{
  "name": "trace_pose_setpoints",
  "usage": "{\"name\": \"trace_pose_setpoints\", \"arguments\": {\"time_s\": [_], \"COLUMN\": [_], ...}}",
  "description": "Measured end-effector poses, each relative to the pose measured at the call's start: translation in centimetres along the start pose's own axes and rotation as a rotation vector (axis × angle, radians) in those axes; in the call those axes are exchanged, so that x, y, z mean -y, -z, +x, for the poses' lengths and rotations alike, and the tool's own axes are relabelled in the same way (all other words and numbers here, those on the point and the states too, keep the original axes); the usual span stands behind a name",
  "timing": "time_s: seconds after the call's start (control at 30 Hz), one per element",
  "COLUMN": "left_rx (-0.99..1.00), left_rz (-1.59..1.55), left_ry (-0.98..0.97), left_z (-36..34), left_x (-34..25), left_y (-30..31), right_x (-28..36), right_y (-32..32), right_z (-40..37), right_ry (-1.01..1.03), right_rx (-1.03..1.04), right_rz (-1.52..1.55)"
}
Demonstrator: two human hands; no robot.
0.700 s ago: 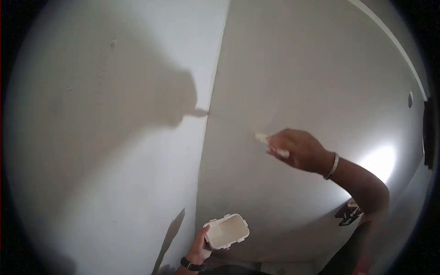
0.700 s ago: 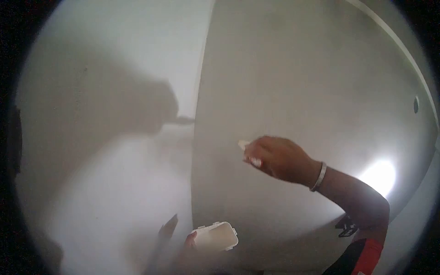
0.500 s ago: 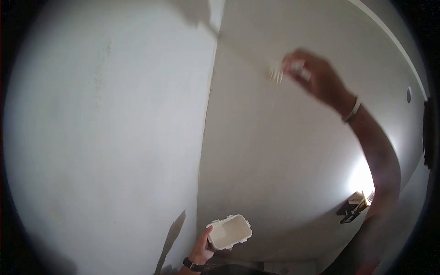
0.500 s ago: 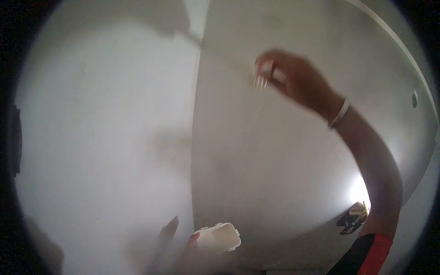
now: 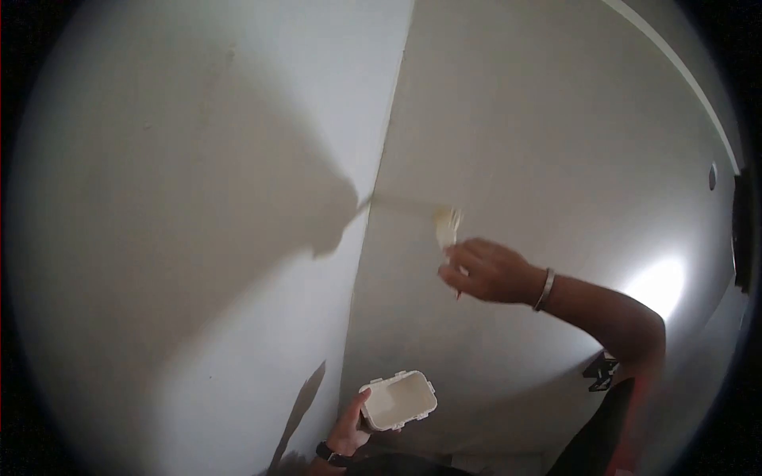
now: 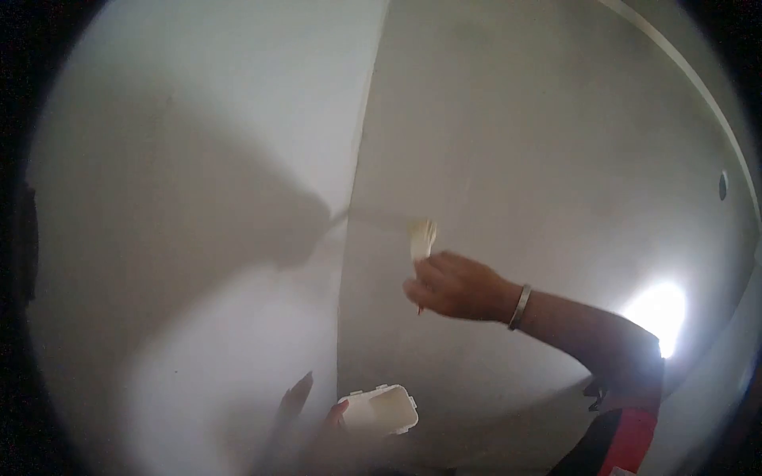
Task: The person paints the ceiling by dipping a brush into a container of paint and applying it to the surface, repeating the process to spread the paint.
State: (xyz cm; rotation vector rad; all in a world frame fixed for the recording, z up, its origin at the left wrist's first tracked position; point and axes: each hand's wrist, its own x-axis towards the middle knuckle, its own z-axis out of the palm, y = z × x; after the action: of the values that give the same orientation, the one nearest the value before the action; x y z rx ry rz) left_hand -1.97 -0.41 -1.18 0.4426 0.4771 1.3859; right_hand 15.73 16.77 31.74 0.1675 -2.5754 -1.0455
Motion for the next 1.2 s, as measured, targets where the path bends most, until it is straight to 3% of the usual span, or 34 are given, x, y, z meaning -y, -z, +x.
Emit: {"name": "trace_pose_setpoints", "arguments": {"time_s": [0.13, 0.23, 0.27, 0.3, 0.33, 0.47, 0.57, 0.6, 0.73, 0.77, 0.87, 0.93, 1.0, 1.07, 1.13, 1.2], "left_rx": [0.035, 0.032, 0.04, 0.045, 0.024, 0.059, 0.065, 0.064, 0.062, 0.056, 0.065, 0.04, 0.008, -0.035, 0.03, 0.094], "left_rz": [0.002, 0.022, 0.04, 0.038, 0.018, -0.021, -0.04, -0.04, -0.031, -0.033, -0.113, -0.07, -0.028, -0.012, -0.039, -0.066], "left_ry": [-0.003, 0.01, 0.019, 0.017, 0.024, 0.025, 0.023, 0.027, -0.002, 0.002, 0.05, 0.033, 0.021, 0.025, 0.042, 0.053], "left_z": [0.5, 1.0, 1.1, 1.1, 1.0, 1.5, 2.0, 1.7, 1.5, 1.4, 1.2, 0.0, -0.5, -0.4, 1.1, 1.4], "left_x": [0.4, 0.4, 0.5, 0.7, 0.9, 0.7, 1.4, 1.4, 1.3, 1.3, 1.4, 0.2, -0.1, 0.1, 1.4, 1.8], "left_y": [-0.1, -0.3, -0.3, -0.3, -0.4, 0.2, 1.2, 1.0, 0.6, 0.7, 0.6, -1.6, -2.7, -2.6, 0.1, 1.0], "right_x": [0.8, -2.4, -4.6, -5.8, -7.1, -12.3, -12.5, -12.1, -6.9, -4.6, 0.6, 1.6, 1.1, -1.9, -5.0, -8.4], "right_y": [0.0, 2.8, 4.0, 6.7, 9.0, 14.4, 15.7, 15.0, 6.6, 4.3, 0.2, -0.8, -0.7, 0.6, 4.4, 8.0], "right_z": [-1.7, -1.7, -1.6, -0.5, 0.6, 4.2, 5.3, 5.2, 2.9, 2.1, 0.3, 0.2, 0.5, 2.1, 5.0, 7.5], "right_ry": [-0.095, -0.215, -0.193, -0.307, -0.38, -0.175, -0.224, -0.226, 0.091, 0.058, 0.179, 0.125, 0.068, 0.021, -0.169, -0.158], "right_rx": [-0.051, 0.0, -0.051, -0.018, -0.119, -0.468, -0.518, -0.516, -0.198, -0.147, -0.011, 0.003, 0.018, -0.03, -0.036, -0.256], "right_rz": [0.33, 0.289, 0.193, 0.067, 0.051, -0.341, -0.374, -0.373, -0.47, -0.201, 0.0, 0.142, 0.291, 0.177, 0.12, -0.074]}}
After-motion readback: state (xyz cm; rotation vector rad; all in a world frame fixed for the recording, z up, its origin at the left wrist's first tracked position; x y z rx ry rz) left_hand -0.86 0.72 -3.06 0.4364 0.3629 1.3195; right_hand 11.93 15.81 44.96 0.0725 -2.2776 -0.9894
